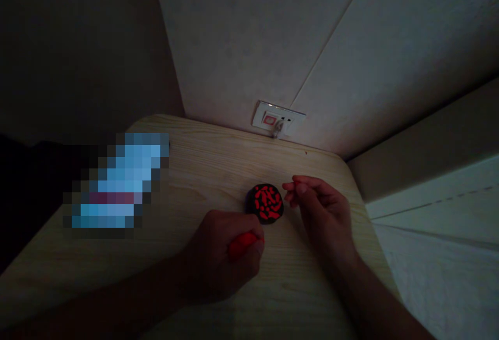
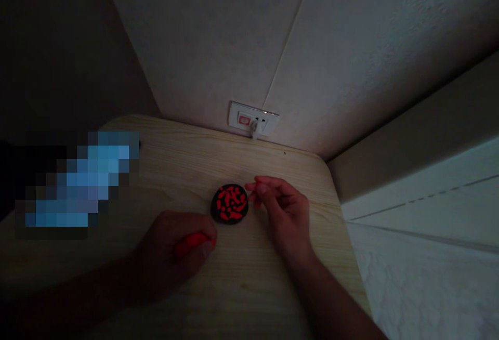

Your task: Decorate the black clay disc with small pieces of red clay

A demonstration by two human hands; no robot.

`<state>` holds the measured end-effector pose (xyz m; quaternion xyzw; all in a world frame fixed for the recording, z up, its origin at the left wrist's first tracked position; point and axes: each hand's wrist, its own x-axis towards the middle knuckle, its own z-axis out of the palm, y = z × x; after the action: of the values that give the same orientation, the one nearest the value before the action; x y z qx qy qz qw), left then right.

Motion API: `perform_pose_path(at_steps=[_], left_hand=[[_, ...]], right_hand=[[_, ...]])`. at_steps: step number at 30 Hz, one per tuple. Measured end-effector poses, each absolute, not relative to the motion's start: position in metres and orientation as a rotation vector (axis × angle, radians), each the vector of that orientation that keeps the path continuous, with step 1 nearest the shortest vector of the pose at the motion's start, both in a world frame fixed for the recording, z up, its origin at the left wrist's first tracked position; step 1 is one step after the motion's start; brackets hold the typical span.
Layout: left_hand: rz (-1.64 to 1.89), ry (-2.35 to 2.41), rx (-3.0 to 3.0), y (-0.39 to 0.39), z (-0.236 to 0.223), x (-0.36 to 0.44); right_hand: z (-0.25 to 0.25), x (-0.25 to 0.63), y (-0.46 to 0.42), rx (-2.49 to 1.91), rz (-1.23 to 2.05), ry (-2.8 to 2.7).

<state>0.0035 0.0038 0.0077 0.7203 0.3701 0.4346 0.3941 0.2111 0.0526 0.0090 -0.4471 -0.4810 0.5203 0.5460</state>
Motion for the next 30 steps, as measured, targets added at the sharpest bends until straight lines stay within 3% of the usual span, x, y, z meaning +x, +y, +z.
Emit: perform_pose_path(at_steps=[30], left_hand=[[1.081, 0.934, 1.829, 0.0032, 0.0083, 0.0032]], right_hand=[[0.0012, 0.214, 0.0559, -1.154, 1.098, -1.17]])
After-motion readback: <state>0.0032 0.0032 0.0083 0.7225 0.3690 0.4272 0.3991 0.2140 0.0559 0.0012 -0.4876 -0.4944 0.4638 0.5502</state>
